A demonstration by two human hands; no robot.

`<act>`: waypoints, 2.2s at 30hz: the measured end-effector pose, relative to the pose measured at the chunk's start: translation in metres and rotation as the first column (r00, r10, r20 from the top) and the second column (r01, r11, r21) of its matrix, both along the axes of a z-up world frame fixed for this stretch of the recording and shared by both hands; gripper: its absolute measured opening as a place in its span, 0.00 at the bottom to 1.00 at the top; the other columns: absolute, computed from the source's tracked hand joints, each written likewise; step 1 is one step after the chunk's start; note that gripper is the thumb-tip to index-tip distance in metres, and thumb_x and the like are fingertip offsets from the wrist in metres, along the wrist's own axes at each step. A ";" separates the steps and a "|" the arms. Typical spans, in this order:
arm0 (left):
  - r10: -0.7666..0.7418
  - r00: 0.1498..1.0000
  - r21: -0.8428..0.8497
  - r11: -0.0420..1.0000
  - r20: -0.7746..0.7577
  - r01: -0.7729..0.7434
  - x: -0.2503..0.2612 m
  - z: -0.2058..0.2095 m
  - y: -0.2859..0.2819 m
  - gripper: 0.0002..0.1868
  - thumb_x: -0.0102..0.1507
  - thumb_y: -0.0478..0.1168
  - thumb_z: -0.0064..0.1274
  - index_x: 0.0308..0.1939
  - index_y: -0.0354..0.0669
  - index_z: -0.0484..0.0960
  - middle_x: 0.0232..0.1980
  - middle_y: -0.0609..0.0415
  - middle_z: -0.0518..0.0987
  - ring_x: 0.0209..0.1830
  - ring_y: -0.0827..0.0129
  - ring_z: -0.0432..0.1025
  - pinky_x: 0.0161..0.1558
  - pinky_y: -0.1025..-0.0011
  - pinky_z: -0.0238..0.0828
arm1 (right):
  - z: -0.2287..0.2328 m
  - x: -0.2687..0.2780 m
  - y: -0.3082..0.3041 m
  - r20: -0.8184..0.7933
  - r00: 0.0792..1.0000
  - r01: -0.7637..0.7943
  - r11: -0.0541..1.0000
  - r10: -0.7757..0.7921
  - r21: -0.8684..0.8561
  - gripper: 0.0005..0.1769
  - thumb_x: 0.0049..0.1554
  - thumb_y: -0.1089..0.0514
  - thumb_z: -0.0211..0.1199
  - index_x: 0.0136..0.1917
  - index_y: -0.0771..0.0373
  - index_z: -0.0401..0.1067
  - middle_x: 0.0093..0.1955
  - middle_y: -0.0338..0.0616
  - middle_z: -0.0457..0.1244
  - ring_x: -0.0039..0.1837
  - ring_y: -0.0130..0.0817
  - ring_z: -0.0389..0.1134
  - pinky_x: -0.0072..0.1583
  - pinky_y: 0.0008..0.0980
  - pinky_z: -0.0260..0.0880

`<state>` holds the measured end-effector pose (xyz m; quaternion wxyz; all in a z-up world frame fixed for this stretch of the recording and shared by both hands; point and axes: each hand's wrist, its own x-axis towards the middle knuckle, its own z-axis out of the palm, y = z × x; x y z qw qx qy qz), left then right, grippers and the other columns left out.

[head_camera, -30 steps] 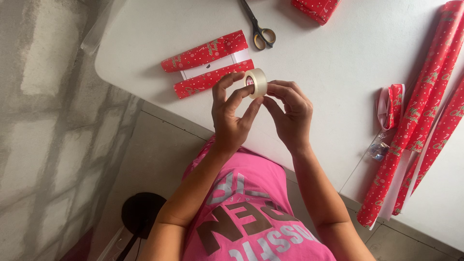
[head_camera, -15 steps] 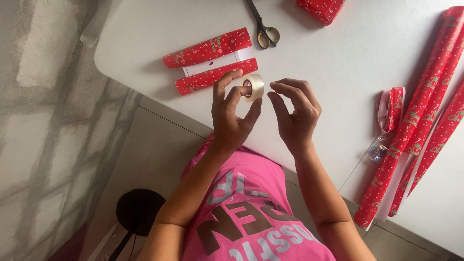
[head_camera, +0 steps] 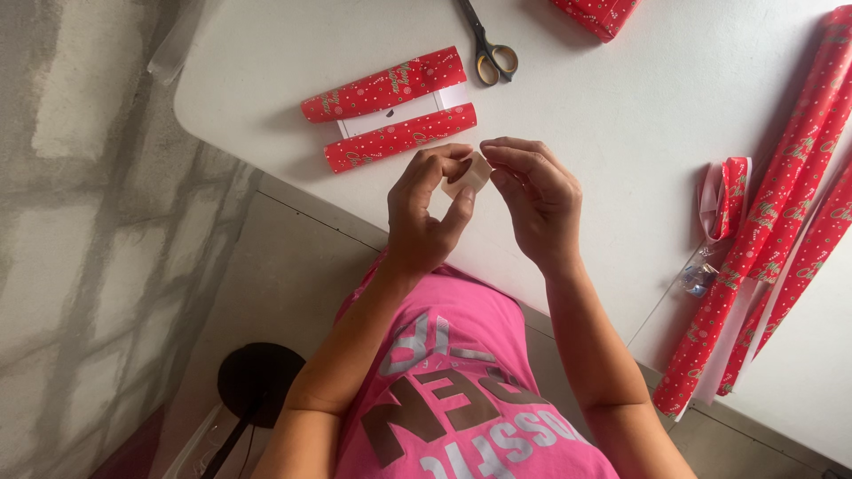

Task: The person wraps a small white box with red Christmas-themed wrapping paper. They fold the paper around the box, use scissors to cut tape, and secure the paper with tape. The person folds the ends of the paper to create neat corners and continues taping the package closed.

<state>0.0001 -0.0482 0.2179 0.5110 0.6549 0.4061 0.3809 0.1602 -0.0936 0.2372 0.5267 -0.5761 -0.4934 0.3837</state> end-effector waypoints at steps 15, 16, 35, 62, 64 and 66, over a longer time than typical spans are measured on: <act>-0.045 0.904 -0.311 0.931 0.425 0.193 -0.015 0.005 0.001 0.12 0.70 0.42 0.41 0.43 0.35 0.75 0.51 0.48 0.80 0.48 0.75 0.72 0.54 0.71 0.73 | 0.003 0.005 -0.011 -0.263 0.961 -0.072 0.995 0.087 0.068 0.11 0.63 0.68 0.67 0.59 0.69 0.75 0.59 0.46 0.65 0.61 0.31 0.69 0.61 0.29 0.74; -0.039 0.903 -0.326 0.925 0.429 0.195 -0.014 0.005 0.001 0.13 0.70 0.42 0.41 0.43 0.35 0.75 0.51 0.47 0.80 0.47 0.75 0.72 0.53 0.71 0.73 | 0.004 0.004 -0.011 -0.257 0.963 -0.070 0.995 0.084 0.065 0.11 0.63 0.68 0.67 0.59 0.69 0.75 0.59 0.46 0.65 0.61 0.31 0.69 0.61 0.30 0.75; -0.132 0.919 -0.301 0.919 0.371 0.254 -0.010 -0.004 0.002 0.14 0.70 0.43 0.38 0.37 0.39 0.75 0.33 0.56 0.76 0.34 0.79 0.68 0.40 0.75 0.70 | 0.016 0.018 0.002 0.128 0.981 -0.152 0.988 0.147 0.036 0.08 0.57 0.71 0.70 0.51 0.66 0.79 0.46 0.44 0.69 0.49 0.30 0.72 0.48 0.26 0.74; -0.014 0.987 -0.385 0.920 0.158 0.075 0.000 -0.024 -0.009 0.18 0.71 0.45 0.35 0.27 0.45 0.62 0.23 0.63 0.61 0.24 0.83 0.54 0.26 0.77 0.53 | 0.002 0.015 0.004 0.336 0.916 -0.219 0.975 0.219 -0.040 0.10 0.54 0.71 0.68 0.43 0.65 0.68 0.41 0.41 0.64 0.41 0.28 0.69 0.43 0.27 0.72; -0.018 0.987 -0.384 0.920 0.162 0.080 0.000 -0.023 -0.010 0.18 0.72 0.45 0.35 0.27 0.45 0.62 0.23 0.63 0.61 0.24 0.83 0.54 0.26 0.77 0.53 | 0.000 0.015 0.003 0.340 0.911 -0.224 0.972 0.233 -0.066 0.11 0.53 0.72 0.67 0.44 0.65 0.67 0.41 0.41 0.62 0.41 0.28 0.68 0.43 0.27 0.71; -0.028 0.985 -0.387 0.917 0.173 0.094 0.000 -0.020 -0.010 0.18 0.72 0.45 0.35 0.28 0.44 0.63 0.24 0.63 0.61 0.26 0.83 0.54 0.27 0.76 0.54 | 0.000 0.016 0.000 0.338 0.910 -0.221 0.971 0.240 -0.092 0.12 0.50 0.73 0.66 0.44 0.66 0.65 0.41 0.42 0.61 0.41 0.30 0.66 0.45 0.28 0.69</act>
